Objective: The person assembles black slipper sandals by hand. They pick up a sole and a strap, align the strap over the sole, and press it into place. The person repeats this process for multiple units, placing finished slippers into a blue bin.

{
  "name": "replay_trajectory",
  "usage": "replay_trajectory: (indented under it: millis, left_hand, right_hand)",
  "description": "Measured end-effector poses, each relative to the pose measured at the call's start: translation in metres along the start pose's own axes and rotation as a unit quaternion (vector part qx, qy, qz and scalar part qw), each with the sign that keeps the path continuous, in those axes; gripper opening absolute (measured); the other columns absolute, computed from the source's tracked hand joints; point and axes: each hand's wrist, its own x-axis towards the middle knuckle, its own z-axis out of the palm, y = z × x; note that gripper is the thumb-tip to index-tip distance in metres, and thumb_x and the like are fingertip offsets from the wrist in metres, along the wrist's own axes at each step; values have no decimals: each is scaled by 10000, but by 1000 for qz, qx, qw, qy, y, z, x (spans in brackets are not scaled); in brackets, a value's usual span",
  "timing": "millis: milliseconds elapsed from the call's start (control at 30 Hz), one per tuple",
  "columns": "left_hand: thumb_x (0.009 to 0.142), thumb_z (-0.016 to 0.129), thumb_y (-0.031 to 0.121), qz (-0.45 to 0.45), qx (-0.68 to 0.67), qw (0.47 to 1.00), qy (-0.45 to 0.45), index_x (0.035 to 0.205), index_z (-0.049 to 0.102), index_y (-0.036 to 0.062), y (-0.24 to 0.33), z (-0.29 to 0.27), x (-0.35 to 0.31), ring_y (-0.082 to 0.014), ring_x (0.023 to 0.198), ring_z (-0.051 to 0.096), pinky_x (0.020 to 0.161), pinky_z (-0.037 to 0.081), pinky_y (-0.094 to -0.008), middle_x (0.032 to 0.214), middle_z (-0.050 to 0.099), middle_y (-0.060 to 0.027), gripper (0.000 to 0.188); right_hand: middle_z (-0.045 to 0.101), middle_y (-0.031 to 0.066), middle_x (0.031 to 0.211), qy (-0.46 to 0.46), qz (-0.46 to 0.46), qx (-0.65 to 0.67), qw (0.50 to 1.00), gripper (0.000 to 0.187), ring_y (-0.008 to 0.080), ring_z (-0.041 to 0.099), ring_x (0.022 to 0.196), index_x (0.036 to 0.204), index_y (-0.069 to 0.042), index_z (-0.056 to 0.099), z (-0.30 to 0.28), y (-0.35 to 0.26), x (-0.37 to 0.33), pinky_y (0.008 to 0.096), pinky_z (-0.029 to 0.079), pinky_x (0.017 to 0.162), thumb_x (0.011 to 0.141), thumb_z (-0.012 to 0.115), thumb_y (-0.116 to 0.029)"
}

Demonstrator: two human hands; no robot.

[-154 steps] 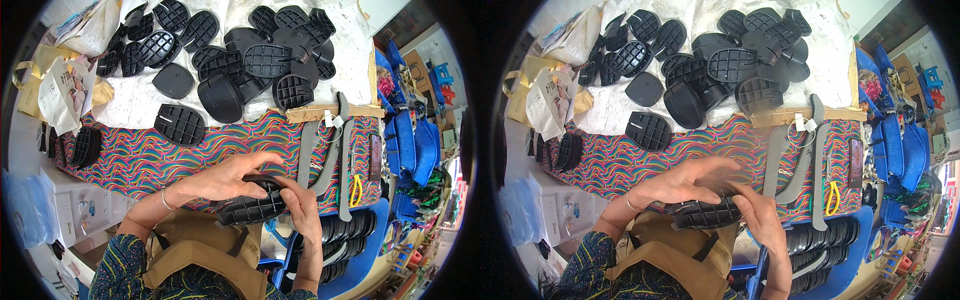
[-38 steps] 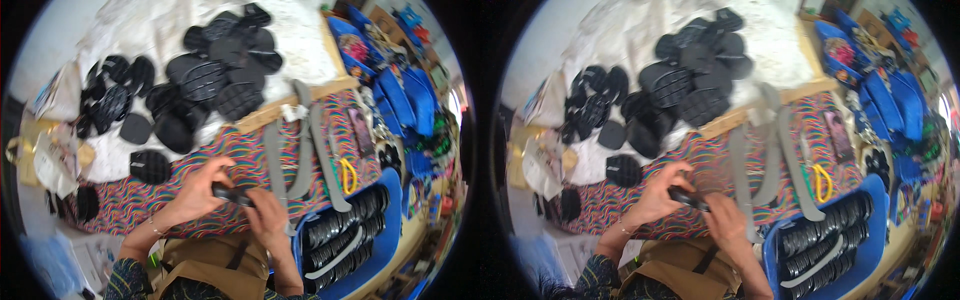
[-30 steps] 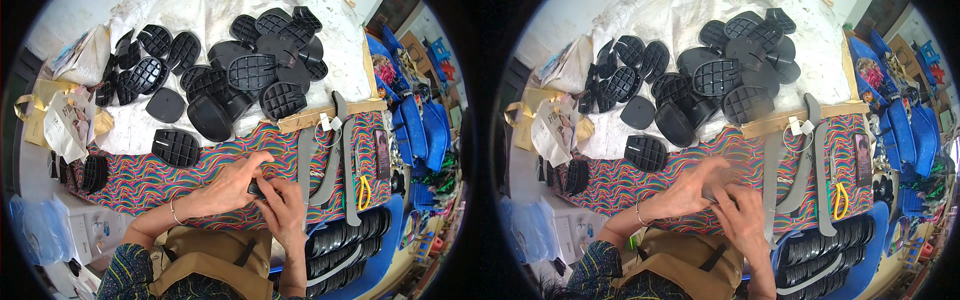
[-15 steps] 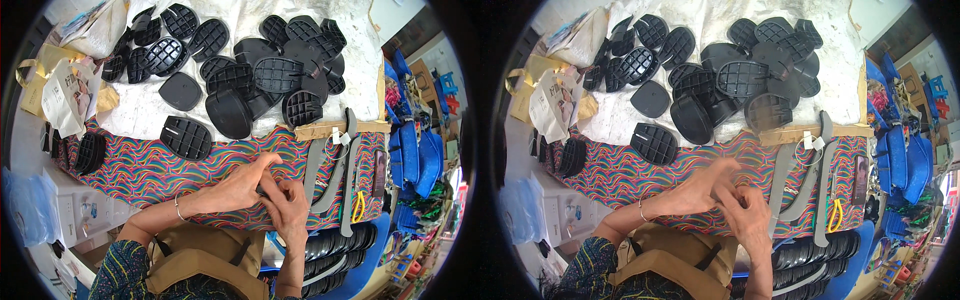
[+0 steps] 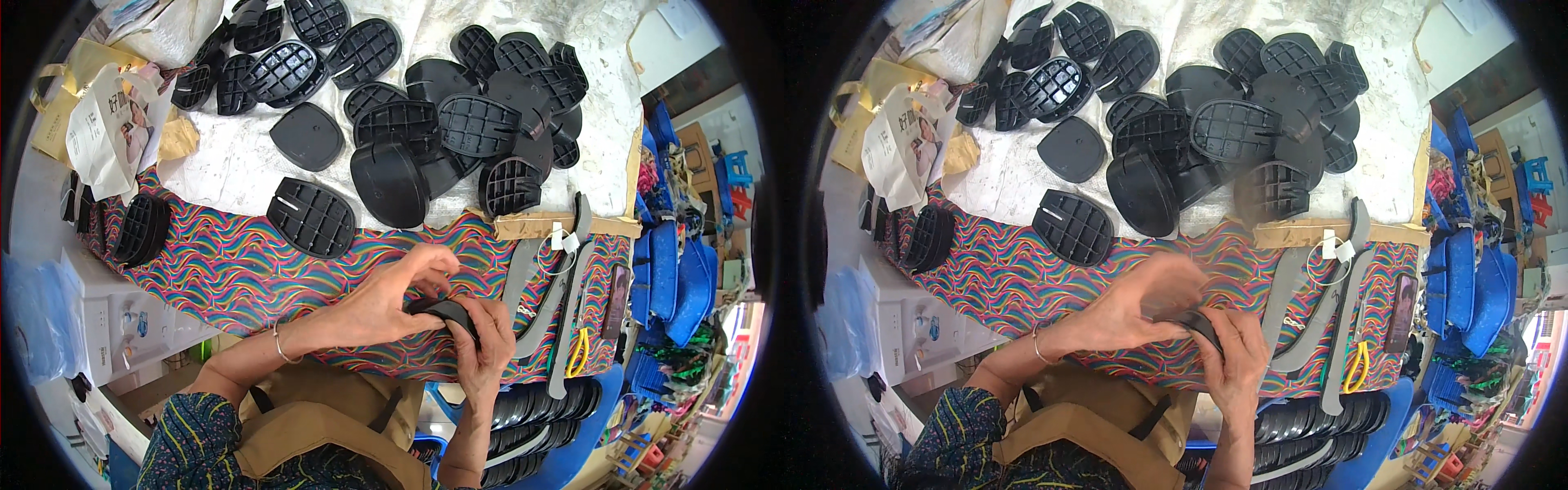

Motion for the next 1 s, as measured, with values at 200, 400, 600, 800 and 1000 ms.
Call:
replay_trajectory:
  millis: [200,400,600,800,1000]
  left_hand:
    - [736,796,75,227,304,918,119,1090,696,10,5,2,-3,-312,1055,614,930,466,-429,1100,664,-136,375]
    - [749,747,83,208,356,905,103,1030,713,18,5,13,-2,-299,1012,619,905,451,-446,979,680,-98,290]
    - [778,723,104,195,384,898,93,1002,707,-4,5,18,0,-302,996,622,911,438,-471,943,674,-105,249]
    - [770,760,95,266,468,837,95,968,712,-4,14,21,7,-265,909,636,874,448,-475,844,656,-72,226]
    - [737,789,59,268,408,864,123,902,703,1,7,21,8,-261,803,633,762,467,-413,801,645,-72,195]
  right_hand:
    - [647,136,966,-9,28,0,1000,300,283,643,822,1053,-3,699,-1,1,1,352,511,712,766,770,-57]
    - [640,130,969,-6,17,4,1000,307,264,635,863,1055,8,699,-4,0,3,335,504,755,759,768,-36]
    - [642,106,926,46,-22,3,999,295,256,642,782,1042,-24,711,0,7,-1,345,515,659,763,788,-83]
    - [612,103,905,88,-31,18,995,315,264,627,770,1062,-12,678,2,12,-4,369,506,646,778,777,-105]
    - [613,104,916,111,-18,33,993,301,265,631,796,1083,-18,679,3,15,-6,370,512,653,806,760,-104]
